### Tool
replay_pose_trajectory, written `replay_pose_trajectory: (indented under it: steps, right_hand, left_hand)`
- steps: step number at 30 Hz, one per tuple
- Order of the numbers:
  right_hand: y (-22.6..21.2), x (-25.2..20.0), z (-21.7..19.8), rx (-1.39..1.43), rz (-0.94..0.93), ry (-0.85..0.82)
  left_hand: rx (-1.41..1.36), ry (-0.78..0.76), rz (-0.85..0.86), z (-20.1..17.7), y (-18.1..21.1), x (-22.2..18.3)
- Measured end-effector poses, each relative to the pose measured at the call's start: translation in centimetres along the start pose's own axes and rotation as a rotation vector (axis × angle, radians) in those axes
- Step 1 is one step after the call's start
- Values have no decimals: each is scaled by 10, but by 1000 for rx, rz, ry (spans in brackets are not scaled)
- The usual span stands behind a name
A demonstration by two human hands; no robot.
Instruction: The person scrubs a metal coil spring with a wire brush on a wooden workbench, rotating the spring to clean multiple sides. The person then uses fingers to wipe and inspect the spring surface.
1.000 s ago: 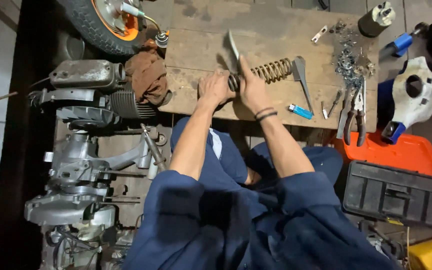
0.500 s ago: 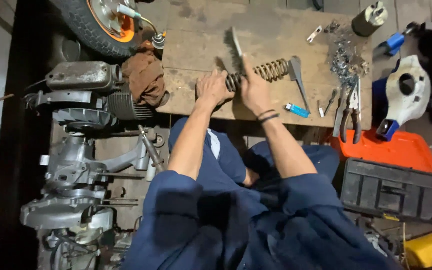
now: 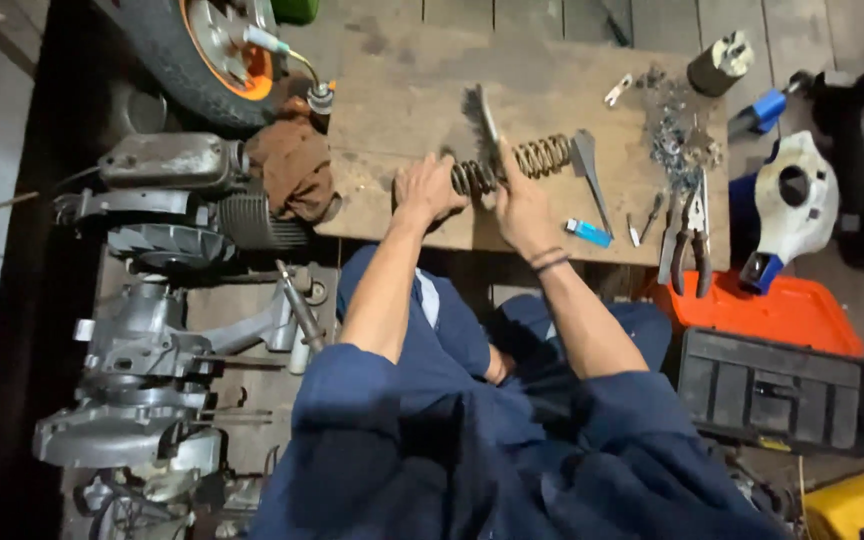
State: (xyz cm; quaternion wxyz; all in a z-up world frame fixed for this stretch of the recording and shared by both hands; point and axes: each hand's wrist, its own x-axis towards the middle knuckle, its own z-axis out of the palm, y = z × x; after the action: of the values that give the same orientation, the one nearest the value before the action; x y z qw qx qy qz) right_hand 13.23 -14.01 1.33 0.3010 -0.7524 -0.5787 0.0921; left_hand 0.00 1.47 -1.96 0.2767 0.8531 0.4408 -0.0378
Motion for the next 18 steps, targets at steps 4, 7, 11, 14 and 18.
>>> replay_pose_trajectory:
  steps: [4, 7, 11, 14, 18]
  right_hand:
    - [-1, 8, 26, -14, -9, 3]
    - [9, -42, 21, -51, 43, -78]
    - [-2, -97, -10, -80, 130, -123]
    - [-1, -101, -30, 87, 235, 55]
    - [4, -115, -41, 165, 421, 152]
  left_hand:
    - [-10, 6, 13, 1, -2, 2]
    - [-30, -2, -10, -2, -2, 4]
    - [6, -30, -13, -11, 4, -5]
    - [56, -23, 6, -31, 18, -23]
    - [72, 55, 8, -17, 18, -36]
